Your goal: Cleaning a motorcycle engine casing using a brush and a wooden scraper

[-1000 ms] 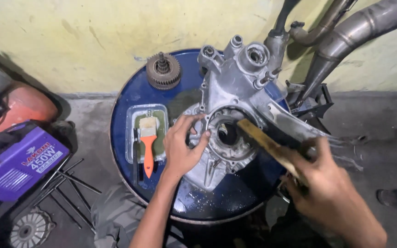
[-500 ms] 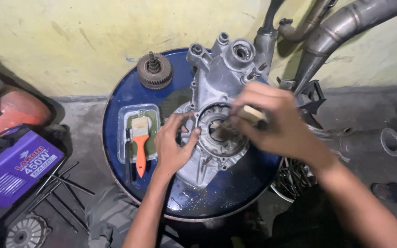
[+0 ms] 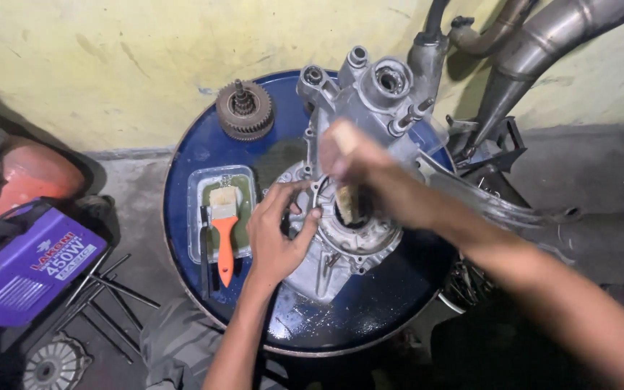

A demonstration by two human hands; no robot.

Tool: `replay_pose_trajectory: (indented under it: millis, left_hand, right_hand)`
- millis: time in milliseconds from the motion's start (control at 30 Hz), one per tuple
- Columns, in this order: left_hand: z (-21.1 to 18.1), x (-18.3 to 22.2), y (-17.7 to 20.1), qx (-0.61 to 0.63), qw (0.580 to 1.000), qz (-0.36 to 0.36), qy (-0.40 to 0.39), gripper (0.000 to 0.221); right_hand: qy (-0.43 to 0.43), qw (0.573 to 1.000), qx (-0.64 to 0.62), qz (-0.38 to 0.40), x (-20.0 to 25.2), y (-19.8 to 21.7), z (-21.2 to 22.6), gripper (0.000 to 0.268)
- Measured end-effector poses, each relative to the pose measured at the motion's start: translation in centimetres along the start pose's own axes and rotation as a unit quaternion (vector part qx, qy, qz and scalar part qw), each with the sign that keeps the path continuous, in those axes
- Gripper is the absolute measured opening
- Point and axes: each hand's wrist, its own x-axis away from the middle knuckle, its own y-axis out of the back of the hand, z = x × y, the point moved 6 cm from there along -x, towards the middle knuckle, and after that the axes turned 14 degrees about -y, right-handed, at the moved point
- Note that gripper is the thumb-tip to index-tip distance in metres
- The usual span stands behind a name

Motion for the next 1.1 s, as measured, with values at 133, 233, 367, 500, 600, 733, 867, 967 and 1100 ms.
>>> replay_pose_trajectory:
  millis: [133,233,367,500,600,733,867,967,1100]
  left_hand:
    - [0.1,-0.2,0.0,0.007,1.000,-0.009,-0.007,0.037]
    - [-0.2,-0.2,0.0,0.000,1.000,-0.010,-0.004,0.037]
    - [-1.5,-0.3,0.1,-0.035,0.998,-0.003,-0.055,0.049]
    - [-1.4,-0.4,0.2,-0.033,0.998,0.000,-0.047,0.052]
    - [-1.5,-0.3,0.3,-0.033,0.998,-0.001,-0.048,0.048]
    - [-1.1,-0.2,0.0,-0.044,0.997,-0.006,-0.056,0.051]
    - [-1.4,-0.2,0.2,-0.041,0.998,-0.002,-0.052,0.046]
    - [-1.2,-0.2,0.1,-0.037,0.998,-0.003,-0.050,0.046]
    - [-1.4,-0.3,0.1,-0.049,0.998,0.001,-0.049,0.046]
  right_hand:
    - [0.109,0.992,-0.022,-0.058,-0.5,5.1,-1.2,0.033]
    - [0.151,0.973,-0.089,-0.151,-0.1,7.2,-0.7,0.031]
    - [0.063,0.973,-0.143,-0.171,-1.3,5.6,-2.0,0.019]
    - [0.073,0.975,-0.178,-0.114,-5.4,3.1,-3.4,0.014]
    - [0.137,0.968,-0.132,-0.166,-4.0,3.6,-2.1,0.021]
    - [0.173,0.972,-0.072,-0.142,-2.2,2.6,0.4,0.015]
    - [0.115,0.972,-0.145,-0.148,-3.6,1.7,-1.9,0.018]
    - [0.149,0.951,-0.165,-0.215,-1.9,2.4,-1.5,0.019]
    - [0.077,0.978,-0.142,-0.136,-2.8,1.2,-2.6,0.022]
